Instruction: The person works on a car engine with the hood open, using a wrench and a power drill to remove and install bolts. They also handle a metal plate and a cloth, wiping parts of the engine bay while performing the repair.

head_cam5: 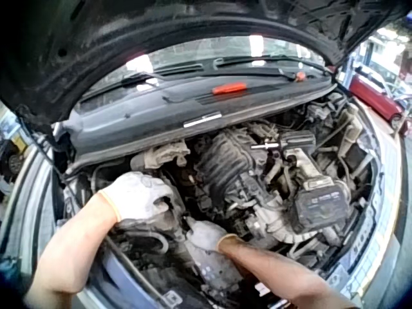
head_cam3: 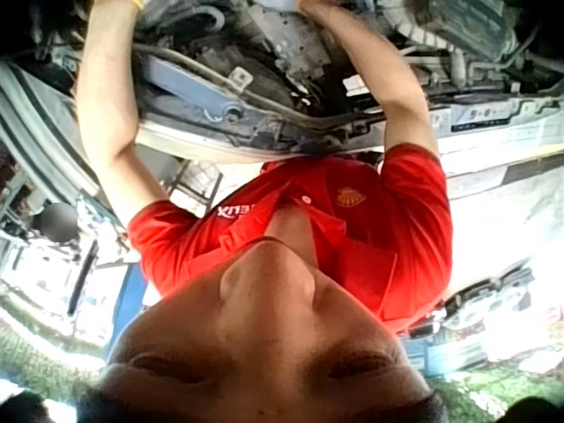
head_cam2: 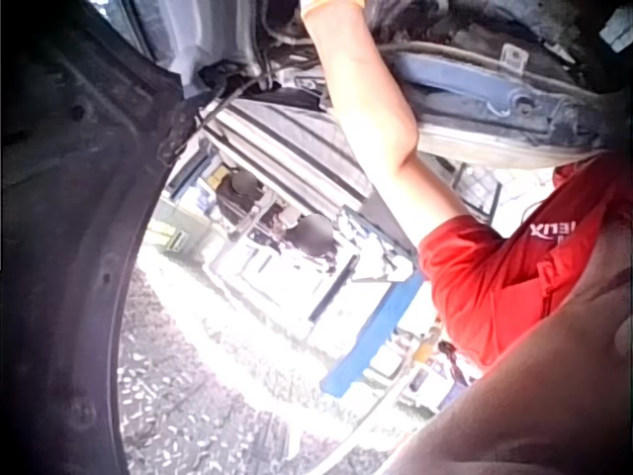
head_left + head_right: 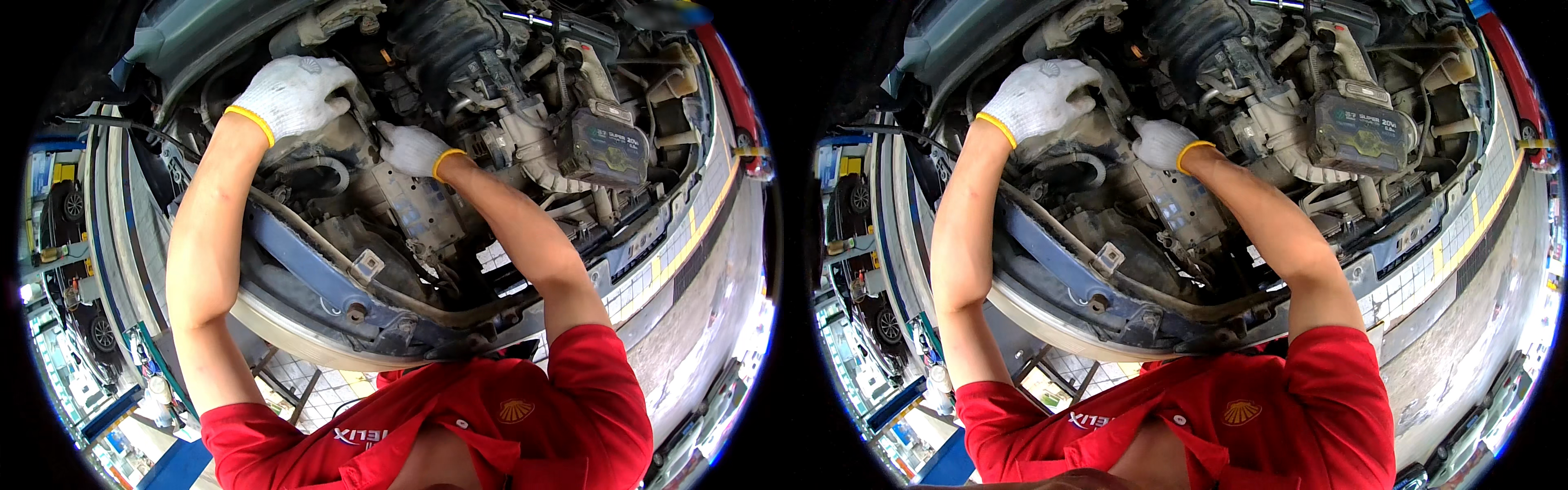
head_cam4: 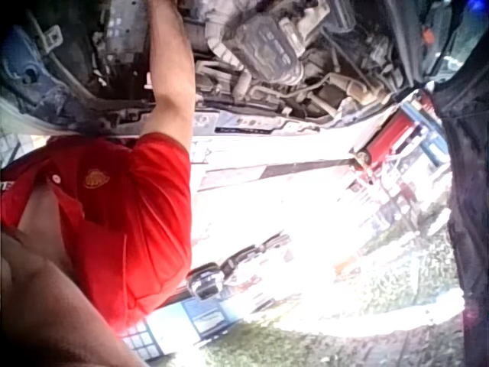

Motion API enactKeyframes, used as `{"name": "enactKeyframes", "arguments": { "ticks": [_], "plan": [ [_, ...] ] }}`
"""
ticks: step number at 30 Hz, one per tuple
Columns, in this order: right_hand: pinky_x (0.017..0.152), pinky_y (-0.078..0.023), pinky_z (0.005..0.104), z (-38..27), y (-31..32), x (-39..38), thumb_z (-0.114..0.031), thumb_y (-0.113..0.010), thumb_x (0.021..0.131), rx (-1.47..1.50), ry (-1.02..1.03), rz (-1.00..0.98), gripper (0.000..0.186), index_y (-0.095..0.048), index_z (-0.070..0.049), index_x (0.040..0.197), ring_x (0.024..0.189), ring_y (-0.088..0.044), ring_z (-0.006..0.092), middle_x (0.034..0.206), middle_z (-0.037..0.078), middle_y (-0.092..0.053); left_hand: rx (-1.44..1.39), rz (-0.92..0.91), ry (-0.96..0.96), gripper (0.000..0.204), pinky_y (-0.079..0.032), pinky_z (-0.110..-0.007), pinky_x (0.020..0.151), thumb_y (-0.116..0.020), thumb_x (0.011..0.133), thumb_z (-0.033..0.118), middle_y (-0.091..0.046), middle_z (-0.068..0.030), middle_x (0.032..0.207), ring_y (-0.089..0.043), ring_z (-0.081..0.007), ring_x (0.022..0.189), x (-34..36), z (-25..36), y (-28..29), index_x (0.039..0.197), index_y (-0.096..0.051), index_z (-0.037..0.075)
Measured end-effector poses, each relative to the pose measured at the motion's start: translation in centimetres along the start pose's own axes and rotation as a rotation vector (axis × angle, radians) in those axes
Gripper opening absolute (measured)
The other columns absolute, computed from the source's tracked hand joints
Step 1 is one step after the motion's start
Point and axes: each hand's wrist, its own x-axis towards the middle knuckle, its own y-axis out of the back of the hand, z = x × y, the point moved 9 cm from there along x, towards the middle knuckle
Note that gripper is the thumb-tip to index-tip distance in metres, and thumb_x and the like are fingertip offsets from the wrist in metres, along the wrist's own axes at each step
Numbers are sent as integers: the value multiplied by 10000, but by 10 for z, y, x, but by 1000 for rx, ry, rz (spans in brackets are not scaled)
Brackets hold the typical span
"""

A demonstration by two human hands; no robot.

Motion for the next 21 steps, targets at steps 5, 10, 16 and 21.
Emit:
{"name": "enactKeyframes", "arguments": {
  "ticks": [5, 10, 16, 21],
  "plan": [
    [793, -591, 491, -17, 9, 18, -271, -549, 942, -90, 129, -146, 369, -676, 42, 1090, 877, -725, 408, 943, 281, -715, -7, 5, -5, 326, -544, -460, 975, -653, 953, 320, -712, -100, 1198, -675, -338, 1145, -1, -2, 0, 1220, -698, 138],
    [659, -585, 374, -1, 6, 6, -308, -595, 944, 286, -43, -326, 355, -643, 35, 1021, 654, -692, 248, 917, 150, -728, -1, 13, -10, 324, -545, -461, 969, -657, 945, 320, -710, -105, 1185, -676, -339, 1141, -3, -1, 1, 1210, -696, 139],
    [1062, -507, 512, 40, -48, 51, -246, -515, 982, -39, -206, -4, 454, -605, -2, 1354, 1226, -624, 495, 1296, 315, -667, -8, -7, 7, 334, -547, -459, 973, -663, 941, 331, -712, -104, 1188, -678, -338, 1138, -3, 0, -6, 1216, -698, 144],
    [990, -543, 522, 37, -14, 22, -264, -516, 972, 95, -218, 50, 474, -580, 38, 1332, 1113, -694, 462, 1142, 337, -705, 3, 23, -10, 345, -550, -462, 968, -666, 939, 337, -714, -102, 1188, -682, -344, 1125, -2, -4, -4, 1223, -695, 144]
  ]
}}
